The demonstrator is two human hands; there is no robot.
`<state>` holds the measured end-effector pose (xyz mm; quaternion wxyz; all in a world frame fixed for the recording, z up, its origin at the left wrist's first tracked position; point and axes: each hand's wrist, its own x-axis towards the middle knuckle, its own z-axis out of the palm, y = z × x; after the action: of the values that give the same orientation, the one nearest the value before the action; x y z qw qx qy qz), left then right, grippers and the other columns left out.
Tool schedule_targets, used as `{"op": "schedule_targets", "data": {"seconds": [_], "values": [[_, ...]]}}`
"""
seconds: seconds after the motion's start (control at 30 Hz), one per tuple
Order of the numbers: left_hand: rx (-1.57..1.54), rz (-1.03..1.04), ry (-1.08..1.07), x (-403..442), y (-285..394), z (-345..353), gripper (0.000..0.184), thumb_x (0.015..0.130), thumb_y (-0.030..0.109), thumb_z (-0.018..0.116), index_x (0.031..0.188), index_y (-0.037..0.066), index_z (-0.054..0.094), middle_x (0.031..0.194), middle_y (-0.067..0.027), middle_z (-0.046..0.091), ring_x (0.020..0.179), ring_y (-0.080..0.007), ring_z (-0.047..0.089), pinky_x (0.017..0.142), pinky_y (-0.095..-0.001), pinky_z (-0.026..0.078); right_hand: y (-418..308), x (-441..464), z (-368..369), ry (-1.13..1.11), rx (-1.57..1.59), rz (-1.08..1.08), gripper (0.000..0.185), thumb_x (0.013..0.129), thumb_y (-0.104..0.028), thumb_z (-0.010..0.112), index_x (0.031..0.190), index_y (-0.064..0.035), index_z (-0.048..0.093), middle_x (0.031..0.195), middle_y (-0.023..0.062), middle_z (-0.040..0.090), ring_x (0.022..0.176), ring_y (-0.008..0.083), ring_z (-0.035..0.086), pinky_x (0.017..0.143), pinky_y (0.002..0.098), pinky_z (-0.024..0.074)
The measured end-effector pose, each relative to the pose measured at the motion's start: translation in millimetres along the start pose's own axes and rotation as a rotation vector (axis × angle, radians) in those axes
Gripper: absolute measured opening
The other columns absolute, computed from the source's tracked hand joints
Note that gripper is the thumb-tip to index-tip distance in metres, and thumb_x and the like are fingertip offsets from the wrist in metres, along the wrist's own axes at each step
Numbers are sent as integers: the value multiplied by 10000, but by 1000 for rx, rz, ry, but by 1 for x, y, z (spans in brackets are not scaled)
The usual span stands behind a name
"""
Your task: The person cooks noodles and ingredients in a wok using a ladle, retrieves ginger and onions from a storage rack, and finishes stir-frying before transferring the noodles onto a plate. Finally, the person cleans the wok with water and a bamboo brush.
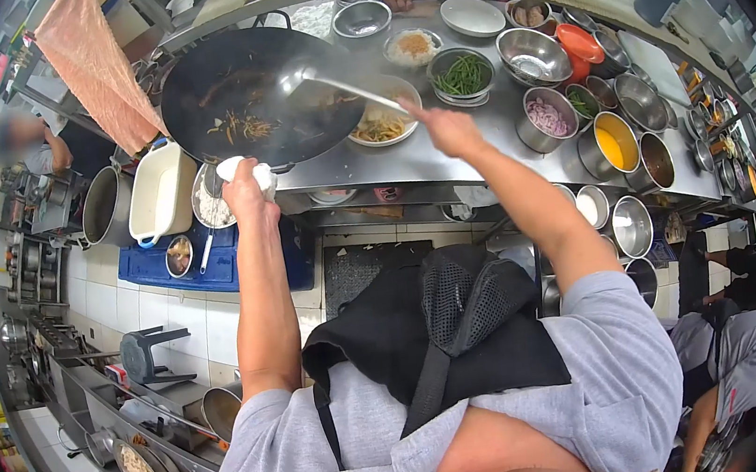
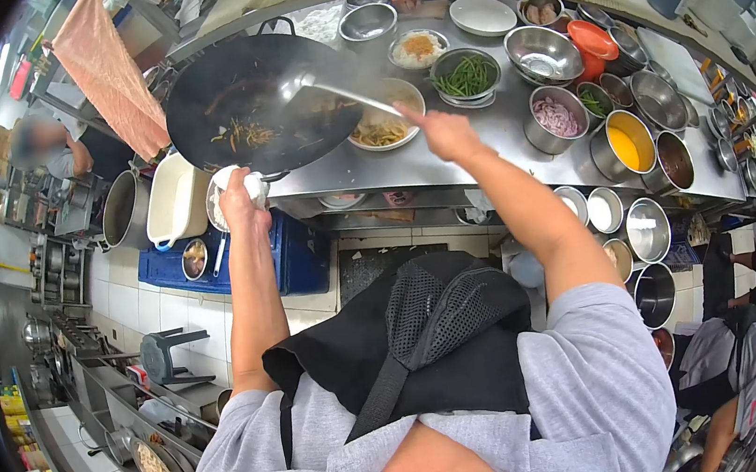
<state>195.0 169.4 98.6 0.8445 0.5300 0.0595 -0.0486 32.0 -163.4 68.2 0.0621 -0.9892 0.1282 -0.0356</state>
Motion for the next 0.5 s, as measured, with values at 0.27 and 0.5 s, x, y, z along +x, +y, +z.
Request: {"op": "schedule_targets", "data": {"seconds": [0.27,0.5], "values": [[-29,-52,57,-4,21,-11,109,751,51,677,830,59,604,728,-40,600,577,-171,595,508,-325,447,76,-58,-29,-136,-179,85,891,877,49,402,1515,-522,156,1206,194,591,882,409,692,801,526,583],[42,71,-4,8,7,-18,109,745,28,669,807,72,592,720,-17,587,587,-153,580,552,-324,451,111,-67,-97,-19,-471,-77,850,862,-1,472,1541,-436,202,928,130,610,710,332,687,598,444,584]]}}
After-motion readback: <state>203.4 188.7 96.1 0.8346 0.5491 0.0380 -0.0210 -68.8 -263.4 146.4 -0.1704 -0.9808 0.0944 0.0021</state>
